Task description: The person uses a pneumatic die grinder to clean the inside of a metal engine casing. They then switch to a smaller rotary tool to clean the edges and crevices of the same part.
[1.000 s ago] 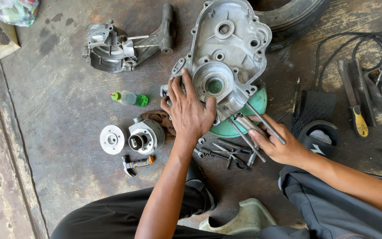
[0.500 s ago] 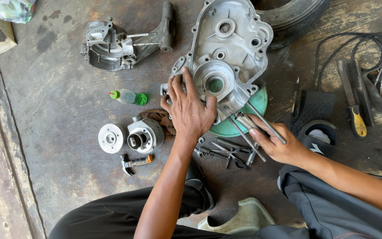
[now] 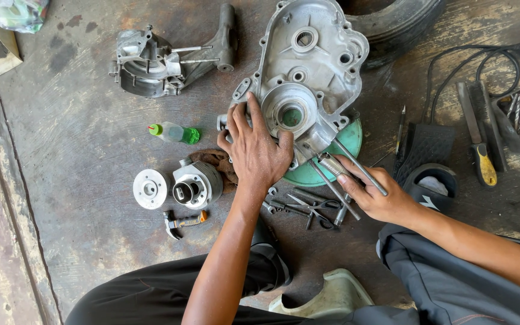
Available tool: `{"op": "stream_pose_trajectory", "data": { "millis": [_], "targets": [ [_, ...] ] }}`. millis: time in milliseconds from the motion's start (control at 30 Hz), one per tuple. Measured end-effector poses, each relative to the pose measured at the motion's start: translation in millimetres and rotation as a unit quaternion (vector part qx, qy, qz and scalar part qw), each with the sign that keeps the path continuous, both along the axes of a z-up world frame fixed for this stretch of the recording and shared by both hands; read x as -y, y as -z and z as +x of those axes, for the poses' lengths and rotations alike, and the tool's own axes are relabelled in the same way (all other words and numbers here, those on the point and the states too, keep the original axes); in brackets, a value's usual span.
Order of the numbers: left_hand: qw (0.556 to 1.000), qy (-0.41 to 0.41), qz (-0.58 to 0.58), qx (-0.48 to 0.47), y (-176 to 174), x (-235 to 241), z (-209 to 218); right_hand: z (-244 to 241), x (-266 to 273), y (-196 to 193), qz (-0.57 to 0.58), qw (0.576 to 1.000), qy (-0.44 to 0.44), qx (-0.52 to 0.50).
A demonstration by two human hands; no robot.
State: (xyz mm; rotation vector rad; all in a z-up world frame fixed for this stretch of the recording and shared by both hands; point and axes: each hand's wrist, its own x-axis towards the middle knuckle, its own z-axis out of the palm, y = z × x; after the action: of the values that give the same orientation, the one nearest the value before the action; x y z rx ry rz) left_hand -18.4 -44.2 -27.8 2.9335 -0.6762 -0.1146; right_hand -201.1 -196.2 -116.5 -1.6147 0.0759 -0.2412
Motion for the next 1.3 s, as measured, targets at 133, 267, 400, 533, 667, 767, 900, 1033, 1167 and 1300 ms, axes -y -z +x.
{"op": "stream_pose_trajectory", "data": {
  "millis": [133, 267, 400, 533, 667, 767, 900, 1033, 1167, 1300],
  "targets": [
    [1.000, 0.001, -0.002, 0.001, 0, 0, -1, -1, -1, -1, -0.003, 1.000, 0.008, 0.002],
    [1.000, 0.003, -0.005, 0.004, -2, 0, -1, -4, 0, 10, -0.005, 1.000, 0.010, 0.007],
    [1.000, 0.005, -0.005, 0.010, -1, 0, -1, -4, 2, 9, -0.012, 1.000, 0.004, 0.010],
    [1.000, 0.003, -0.004, 0.012, 1, -1, 0, -4, 2, 12, -0.009, 1.000, 0.003, 0.008],
    [1.000, 0.002, -0.002, 0.005, -1, 0, -1, -8, 2, 14, -0.005, 1.000, 0.010, 0.003],
    [1.000, 0.003, -0.003, 0.002, -3, 0, -2, -10, 3, 16, -0.007, 1.000, 0.013, 0.001],
    [1.000, 0.004, 0.000, 0.004, -3, 0, -2, -15, -1, 26, -0.009, 1.000, 0.023, 0.009],
    [1.000, 0.006, 0.003, 0.003, -5, 0, -3, -16, -6, 25, -0.005, 0.999, 0.037, 0.012],
    [1.000, 0.012, -0.008, 0.014, -2, 0, -4, -18, -10, 25, 0.001, 0.999, 0.041, 0.007],
    [1.000, 0.012, 0.002, 0.017, 1, -1, -3, -18, -11, 17, 0.000, 0.999, 0.042, 0.014]
  ]
}}
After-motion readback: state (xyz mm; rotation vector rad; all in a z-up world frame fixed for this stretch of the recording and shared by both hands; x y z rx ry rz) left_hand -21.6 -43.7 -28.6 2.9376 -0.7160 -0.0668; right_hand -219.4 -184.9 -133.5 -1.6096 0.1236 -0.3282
